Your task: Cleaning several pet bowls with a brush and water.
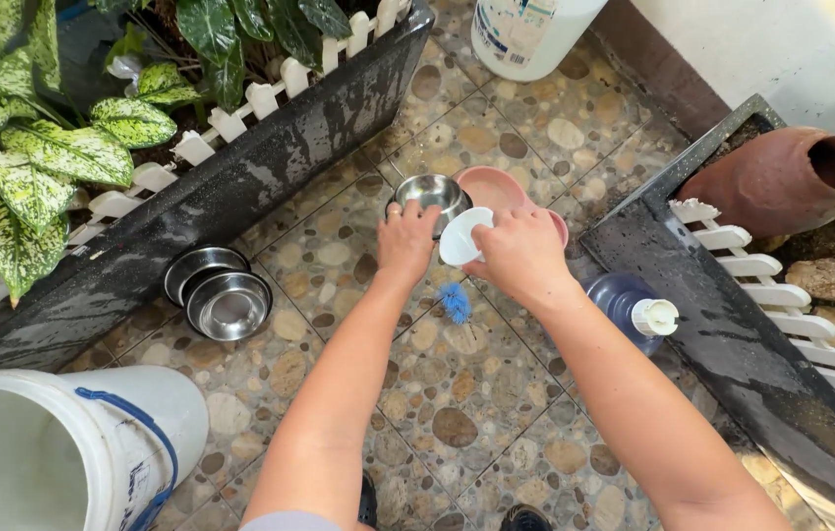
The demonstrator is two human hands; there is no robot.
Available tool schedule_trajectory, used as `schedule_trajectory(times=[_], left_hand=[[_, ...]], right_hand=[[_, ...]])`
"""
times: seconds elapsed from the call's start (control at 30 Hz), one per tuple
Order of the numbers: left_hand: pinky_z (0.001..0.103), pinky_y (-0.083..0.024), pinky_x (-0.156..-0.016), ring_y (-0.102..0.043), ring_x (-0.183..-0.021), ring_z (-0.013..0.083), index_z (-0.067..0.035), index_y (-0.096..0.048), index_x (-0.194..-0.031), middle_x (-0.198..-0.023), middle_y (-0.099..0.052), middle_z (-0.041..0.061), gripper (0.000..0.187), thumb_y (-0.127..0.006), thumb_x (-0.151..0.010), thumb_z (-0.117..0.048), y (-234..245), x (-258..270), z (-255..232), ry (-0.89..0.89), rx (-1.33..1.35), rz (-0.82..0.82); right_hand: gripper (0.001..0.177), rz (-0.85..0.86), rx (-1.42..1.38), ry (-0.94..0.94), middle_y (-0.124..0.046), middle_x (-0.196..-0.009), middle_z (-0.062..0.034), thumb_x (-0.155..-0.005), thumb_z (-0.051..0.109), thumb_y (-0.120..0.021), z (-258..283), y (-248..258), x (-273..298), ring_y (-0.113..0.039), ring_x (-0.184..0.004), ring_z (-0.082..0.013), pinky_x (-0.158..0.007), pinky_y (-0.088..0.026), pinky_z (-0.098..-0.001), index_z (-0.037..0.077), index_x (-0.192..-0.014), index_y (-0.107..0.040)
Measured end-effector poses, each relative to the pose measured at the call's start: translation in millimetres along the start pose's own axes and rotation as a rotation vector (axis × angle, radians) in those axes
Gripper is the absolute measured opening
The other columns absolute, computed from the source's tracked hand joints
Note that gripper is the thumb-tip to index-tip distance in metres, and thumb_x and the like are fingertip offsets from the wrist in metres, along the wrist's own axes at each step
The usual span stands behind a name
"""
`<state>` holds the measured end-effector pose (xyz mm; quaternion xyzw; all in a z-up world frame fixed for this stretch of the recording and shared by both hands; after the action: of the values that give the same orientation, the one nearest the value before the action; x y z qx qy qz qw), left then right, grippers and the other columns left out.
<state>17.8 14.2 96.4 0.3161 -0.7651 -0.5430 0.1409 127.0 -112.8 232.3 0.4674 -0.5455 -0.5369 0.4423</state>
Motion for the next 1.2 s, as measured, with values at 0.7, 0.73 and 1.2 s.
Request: schedule_trajectory(times=[0.7, 0.73, 1.2], left_hand=[[0.043, -0.046, -0.078, -0.055, -0.106, 0.0277, -0.021, -0.069, -0.097, -0.105, -0.061, 0.002, 0.012, -0.065, -0.087, -0.017, -51, 36, 13, -0.568, -0.144, -0.024], [0.043, -0.046, -0.078, -0.055, -0.106, 0.0277, -0.021, -0.069, -0.097, -0.105, -0.061, 0.002, 0.012, -0.065, -0.087, -0.017, -51, 33, 12, -0.569, -0.143, -0.022], [0.056, -0.046, -0.108, -0.055, -0.138, 0.0375, -0.02, -0.068, -0.118, -0.136, -0.059, 0.01, 0.028, -0.059, -0.092, -0.016, -35, 2, 23, -0.422, -0.094, -0.075]], right_hand=[[0.041, -0.003, 0.128, -0.072, -0.068, -0.082, -0.0057, -0.058, 0.047, -0.091, -9, -12, -11, -0.065, -0.085, -0.0261, -0.073, -0.043, -0.0424, 0.016, -0.08, -0.078], [0.041, -0.002, 0.127, -0.074, -0.068, -0.082, -0.0057, -0.058, 0.047, -0.091, -6, -12, -11, -0.065, -0.085, -0.0261, -0.073, -0.043, -0.0424, 0.016, -0.08, -0.078], [0.034, -0.076, 0.183, -0.049, -0.068, -0.081, -0.005, -0.057, 0.042, -0.088, -9, 39, -3, -0.064, -0.085, -0.0261, -0.075, -0.043, -0.0423, 0.015, -0.076, -0.077]])
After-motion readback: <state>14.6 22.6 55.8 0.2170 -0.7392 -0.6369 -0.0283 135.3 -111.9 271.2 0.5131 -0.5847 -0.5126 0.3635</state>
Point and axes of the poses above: each hand's wrist, its own x-axis away from the middle knuckle, its own y-axis out of the back of the hand, z = x × y, the point moved 1 cm from there along -x, towards the middle knuckle
